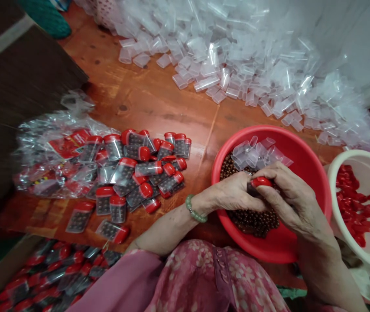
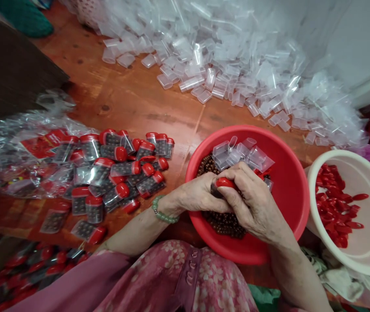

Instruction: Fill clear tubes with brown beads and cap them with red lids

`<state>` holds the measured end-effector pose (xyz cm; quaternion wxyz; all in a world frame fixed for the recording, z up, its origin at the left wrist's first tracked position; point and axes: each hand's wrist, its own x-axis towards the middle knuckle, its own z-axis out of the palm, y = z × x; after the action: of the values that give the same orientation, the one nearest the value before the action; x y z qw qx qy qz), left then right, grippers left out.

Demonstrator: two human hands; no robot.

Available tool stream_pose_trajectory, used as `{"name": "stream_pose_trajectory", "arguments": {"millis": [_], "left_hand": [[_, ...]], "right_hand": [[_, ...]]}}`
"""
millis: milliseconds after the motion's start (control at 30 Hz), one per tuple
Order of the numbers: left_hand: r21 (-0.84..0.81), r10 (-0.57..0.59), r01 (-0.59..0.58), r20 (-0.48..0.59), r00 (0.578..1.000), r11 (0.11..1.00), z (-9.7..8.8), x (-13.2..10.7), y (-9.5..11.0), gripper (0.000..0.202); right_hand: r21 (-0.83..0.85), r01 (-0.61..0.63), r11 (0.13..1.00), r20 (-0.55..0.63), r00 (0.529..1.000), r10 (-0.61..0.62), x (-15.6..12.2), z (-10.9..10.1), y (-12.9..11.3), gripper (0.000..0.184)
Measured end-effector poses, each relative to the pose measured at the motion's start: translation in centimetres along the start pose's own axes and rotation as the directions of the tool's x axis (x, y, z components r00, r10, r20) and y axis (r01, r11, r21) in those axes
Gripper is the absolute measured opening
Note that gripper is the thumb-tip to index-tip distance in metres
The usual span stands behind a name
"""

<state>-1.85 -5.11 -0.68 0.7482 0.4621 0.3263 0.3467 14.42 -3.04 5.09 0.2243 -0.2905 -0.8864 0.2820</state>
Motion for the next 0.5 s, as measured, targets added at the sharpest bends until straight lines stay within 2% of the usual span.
{"name": "stream_pose_trajectory", "arguments": {"millis": [133,233,367,500], "left_hand": [[-0.040,0.013,-0.012,0.025,1.000,0.999,-0.1,0.1,0.1,0.025],[-0.112,0.022,-0.017,0.043,0.999,0.994,-0.1,0.1,0.1,0.028],[-0.201,0.064,-0.049,0.069,0.996,0.978,0.0,0.2,-0.1,0.034],[-0.175,0.062,-0.055,0.034,0.998,0.983,0.1,0.2,-0.3,0.035]], "right_hand": [[-0.068,-0.020,0.997,-0.106,0.994,0.013,-0.4,0.2,-0.3,0.015],[0.050,-0.045,0.998,-0.127,0.991,0.051,-0.5,0.5,0.2,0.014],[0.219,-0.162,0.962,-0.196,0.959,0.206,-0.5,0.9,1.0,0.013],[0.242,-0.192,0.951,-0.202,0.949,0.243,-0.7,1.2,1.3,0.015]]}}
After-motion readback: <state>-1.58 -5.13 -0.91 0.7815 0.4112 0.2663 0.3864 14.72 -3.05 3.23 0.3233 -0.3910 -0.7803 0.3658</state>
